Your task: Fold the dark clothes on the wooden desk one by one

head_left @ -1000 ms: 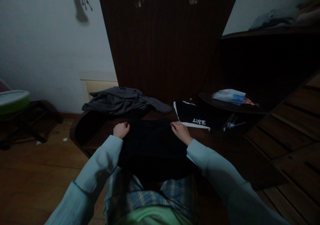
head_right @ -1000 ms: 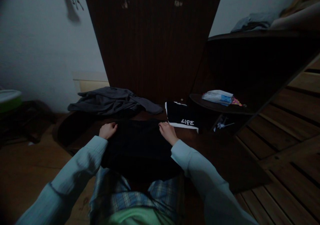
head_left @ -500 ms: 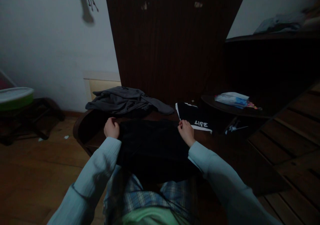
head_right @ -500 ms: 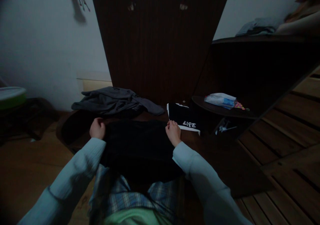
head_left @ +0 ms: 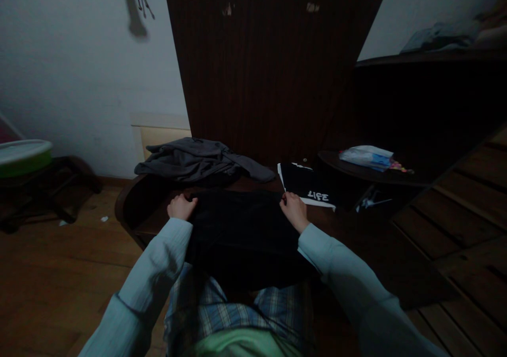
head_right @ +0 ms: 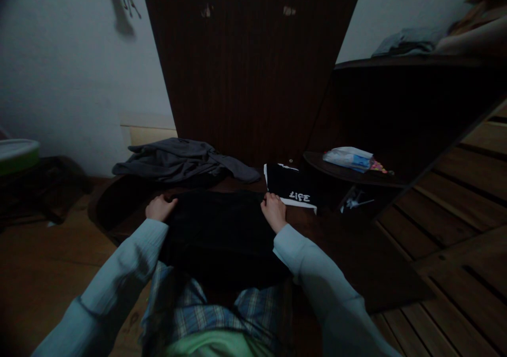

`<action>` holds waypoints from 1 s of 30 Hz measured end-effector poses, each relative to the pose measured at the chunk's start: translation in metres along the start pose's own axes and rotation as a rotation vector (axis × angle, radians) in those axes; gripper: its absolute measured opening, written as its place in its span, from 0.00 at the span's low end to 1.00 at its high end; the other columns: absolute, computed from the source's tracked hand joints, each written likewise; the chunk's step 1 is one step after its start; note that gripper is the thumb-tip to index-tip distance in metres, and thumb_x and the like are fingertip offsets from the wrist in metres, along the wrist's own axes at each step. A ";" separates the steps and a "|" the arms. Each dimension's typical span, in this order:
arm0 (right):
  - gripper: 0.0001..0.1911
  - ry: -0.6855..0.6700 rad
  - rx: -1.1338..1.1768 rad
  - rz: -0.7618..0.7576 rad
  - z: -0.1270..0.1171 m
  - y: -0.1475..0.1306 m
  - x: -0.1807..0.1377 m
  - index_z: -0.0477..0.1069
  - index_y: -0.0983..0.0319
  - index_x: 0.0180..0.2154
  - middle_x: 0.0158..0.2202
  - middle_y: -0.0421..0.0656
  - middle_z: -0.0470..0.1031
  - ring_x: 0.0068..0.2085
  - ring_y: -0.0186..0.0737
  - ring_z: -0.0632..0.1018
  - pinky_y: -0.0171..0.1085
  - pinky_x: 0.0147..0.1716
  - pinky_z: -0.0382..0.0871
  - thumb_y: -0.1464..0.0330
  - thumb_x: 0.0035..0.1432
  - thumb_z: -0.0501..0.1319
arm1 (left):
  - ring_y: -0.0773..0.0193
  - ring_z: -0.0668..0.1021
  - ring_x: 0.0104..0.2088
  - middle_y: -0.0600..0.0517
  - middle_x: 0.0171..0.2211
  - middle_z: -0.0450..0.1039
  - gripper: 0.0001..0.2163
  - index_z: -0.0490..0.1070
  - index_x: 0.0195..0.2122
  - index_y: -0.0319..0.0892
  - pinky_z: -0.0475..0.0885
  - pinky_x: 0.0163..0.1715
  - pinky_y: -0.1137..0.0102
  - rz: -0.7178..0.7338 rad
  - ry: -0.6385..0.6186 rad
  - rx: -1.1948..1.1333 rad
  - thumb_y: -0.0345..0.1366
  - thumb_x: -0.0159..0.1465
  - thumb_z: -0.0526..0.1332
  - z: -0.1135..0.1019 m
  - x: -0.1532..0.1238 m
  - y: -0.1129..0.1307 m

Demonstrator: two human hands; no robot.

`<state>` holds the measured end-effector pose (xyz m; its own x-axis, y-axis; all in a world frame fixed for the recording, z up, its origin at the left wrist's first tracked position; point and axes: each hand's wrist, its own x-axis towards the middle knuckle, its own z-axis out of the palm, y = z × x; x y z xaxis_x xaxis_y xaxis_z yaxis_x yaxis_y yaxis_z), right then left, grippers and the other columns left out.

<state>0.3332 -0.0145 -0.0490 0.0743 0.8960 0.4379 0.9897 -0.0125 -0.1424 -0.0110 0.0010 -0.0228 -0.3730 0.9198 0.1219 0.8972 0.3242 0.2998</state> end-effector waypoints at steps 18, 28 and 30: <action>0.14 0.061 0.290 -0.081 0.010 0.005 0.001 0.63 0.63 0.41 0.39 0.47 0.70 0.37 0.41 0.73 0.38 0.35 0.66 0.73 0.50 0.50 | 0.56 0.75 0.40 0.44 0.40 0.73 0.17 0.58 0.45 0.42 0.68 0.35 0.69 0.111 -0.002 -0.115 0.40 0.56 0.53 0.004 0.000 0.001; 0.23 0.006 0.369 -0.132 0.014 0.005 0.003 0.56 0.65 0.51 0.47 0.52 0.65 0.43 0.45 0.72 0.43 0.42 0.66 0.72 0.51 0.49 | 0.57 0.72 0.46 0.44 0.46 0.69 0.23 0.54 0.51 0.43 0.67 0.40 0.69 0.234 -0.046 -0.166 0.40 0.55 0.56 0.004 0.000 -0.001; 0.24 0.025 0.380 -0.128 0.014 0.005 0.003 0.56 0.65 0.51 0.47 0.52 0.65 0.44 0.45 0.71 0.43 0.42 0.67 0.73 0.50 0.49 | 0.57 0.72 0.46 0.44 0.46 0.69 0.22 0.55 0.51 0.42 0.67 0.40 0.69 0.236 -0.052 -0.166 0.40 0.56 0.56 0.003 -0.002 0.000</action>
<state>0.3370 -0.0062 -0.0608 -0.0390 0.8684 0.4944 0.8757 0.2680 -0.4017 -0.0098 0.0000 -0.0255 -0.1417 0.9770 0.1592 0.9051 0.0628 0.4205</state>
